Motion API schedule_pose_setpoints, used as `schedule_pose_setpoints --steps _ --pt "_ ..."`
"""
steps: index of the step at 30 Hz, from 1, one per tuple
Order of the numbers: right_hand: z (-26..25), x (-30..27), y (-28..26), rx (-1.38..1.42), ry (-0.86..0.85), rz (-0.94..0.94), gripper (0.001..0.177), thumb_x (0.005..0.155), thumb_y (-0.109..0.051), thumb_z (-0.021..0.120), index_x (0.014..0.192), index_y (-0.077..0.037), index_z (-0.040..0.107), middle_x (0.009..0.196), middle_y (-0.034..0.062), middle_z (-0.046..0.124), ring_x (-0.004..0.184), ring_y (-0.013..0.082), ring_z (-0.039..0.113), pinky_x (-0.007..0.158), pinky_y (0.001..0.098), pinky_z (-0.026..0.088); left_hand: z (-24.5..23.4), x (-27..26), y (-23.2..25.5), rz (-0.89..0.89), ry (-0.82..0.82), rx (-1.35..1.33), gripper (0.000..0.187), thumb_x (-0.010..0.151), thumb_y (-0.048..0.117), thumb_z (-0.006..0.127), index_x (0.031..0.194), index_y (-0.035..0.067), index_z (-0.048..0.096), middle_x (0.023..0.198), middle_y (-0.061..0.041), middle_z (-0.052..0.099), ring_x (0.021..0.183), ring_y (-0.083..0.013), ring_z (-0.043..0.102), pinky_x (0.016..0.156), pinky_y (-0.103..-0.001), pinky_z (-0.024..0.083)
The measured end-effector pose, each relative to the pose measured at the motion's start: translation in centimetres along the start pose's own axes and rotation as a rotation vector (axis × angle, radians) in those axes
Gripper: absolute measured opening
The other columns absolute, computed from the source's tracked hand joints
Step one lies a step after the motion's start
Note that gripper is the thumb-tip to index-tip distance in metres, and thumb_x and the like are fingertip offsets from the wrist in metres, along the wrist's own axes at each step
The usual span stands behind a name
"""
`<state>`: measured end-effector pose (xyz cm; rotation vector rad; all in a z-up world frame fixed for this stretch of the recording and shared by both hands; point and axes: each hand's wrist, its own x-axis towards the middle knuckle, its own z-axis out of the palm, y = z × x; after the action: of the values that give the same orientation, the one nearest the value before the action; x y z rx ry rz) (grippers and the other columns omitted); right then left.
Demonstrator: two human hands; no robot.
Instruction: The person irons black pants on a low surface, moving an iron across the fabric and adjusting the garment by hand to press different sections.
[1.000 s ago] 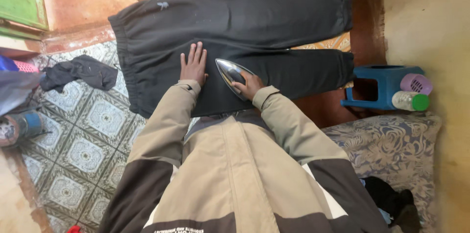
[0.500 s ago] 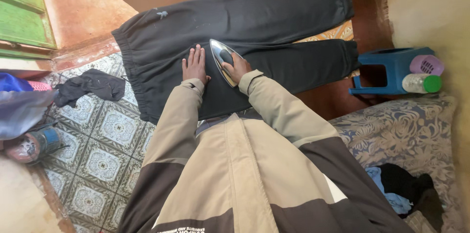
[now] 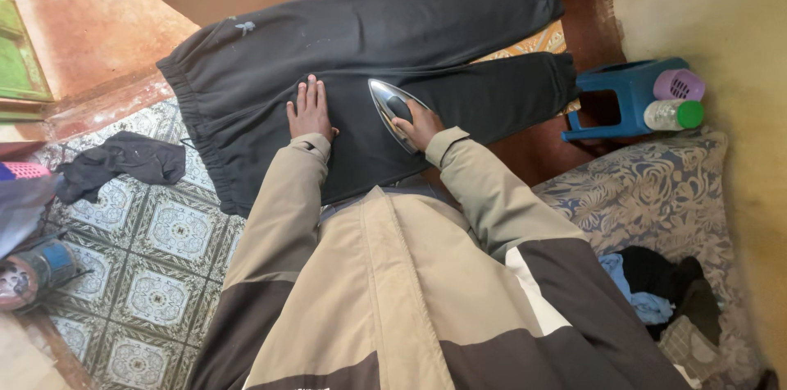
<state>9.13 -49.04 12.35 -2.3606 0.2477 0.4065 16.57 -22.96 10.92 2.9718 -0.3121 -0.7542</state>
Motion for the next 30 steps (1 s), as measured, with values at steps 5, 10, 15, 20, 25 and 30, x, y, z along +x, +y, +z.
schedule_pose_setpoints --steps 5,10,15,20,25,30 --pt "-1.2 -0.4 4.0 -0.074 0.041 -0.051 0.056 0.096 -0.043 0.071 0.133 -0.003 0.058 0.123 0.0254 0.069 0.106 0.0441 0.069 0.090 0.0496 0.055 -0.1 0.4 0.2 -0.025 -0.014 0.009 0.125 0.072 0.037 0.092 0.165 0.017 0.011 0.173 0.000 0.006 0.158 -0.0224 0.011 0.122 -0.054 0.025" --pt "-0.6 -1.0 6.4 0.223 0.158 0.108 0.051 0.095 -0.035 0.073 0.130 -0.001 0.060 0.105 0.0197 0.073 0.088 0.0327 0.074 0.070 0.0415 0.060 0.7 -0.2 -0.3 0.021 0.054 -0.005 0.122 0.074 0.034 0.092 0.166 0.014 0.013 0.175 -0.002 0.008 0.159 -0.0247 0.013 0.122 -0.055 0.026" --pt "2.1 -0.9 5.1 0.666 0.027 0.336 0.037 0.097 -0.029 0.070 0.116 -0.001 0.057 0.075 0.0063 0.062 0.054 0.0133 0.058 0.046 0.0328 0.051 -0.2 0.1 0.3 0.004 0.044 -0.005 0.124 0.074 0.034 0.092 0.166 0.015 0.011 0.174 -0.001 0.006 0.158 -0.0238 0.012 0.122 -0.055 0.025" --pt "4.7 -1.9 4.8 0.803 0.146 0.327 0.025 0.097 -0.023 0.068 0.111 -0.004 0.058 0.070 0.0038 0.058 0.047 0.0117 0.056 0.042 0.0324 0.050 -0.1 -0.4 0.1 0.010 0.049 -0.018 0.124 0.073 0.034 0.092 0.166 0.015 0.012 0.174 -0.002 0.007 0.158 -0.0248 0.013 0.121 -0.056 0.025" --pt "5.3 0.7 8.4 1.059 0.325 0.394 0.027 0.098 -0.021 0.067 0.104 -0.003 0.048 0.066 0.0041 0.054 0.044 0.0149 0.054 0.038 0.0361 0.048 0.3 -0.6 -0.1 0.021 0.040 -0.006 0.123 0.074 0.035 0.092 0.166 0.014 0.014 0.175 -0.003 0.009 0.160 -0.0253 0.013 0.122 -0.056 0.025" --pt "5.2 0.2 8.5 1.011 0.331 0.358 0.029 0.095 -0.023 0.067 0.107 -0.005 0.049 0.066 0.0031 0.054 0.045 0.0129 0.055 0.038 0.0349 0.049 0.2 -0.4 0.0 0.012 0.047 -0.002 0.124 0.073 0.035 0.092 0.167 0.014 0.013 0.175 -0.002 0.009 0.159 -0.0249 0.013 0.122 -0.055 0.026"
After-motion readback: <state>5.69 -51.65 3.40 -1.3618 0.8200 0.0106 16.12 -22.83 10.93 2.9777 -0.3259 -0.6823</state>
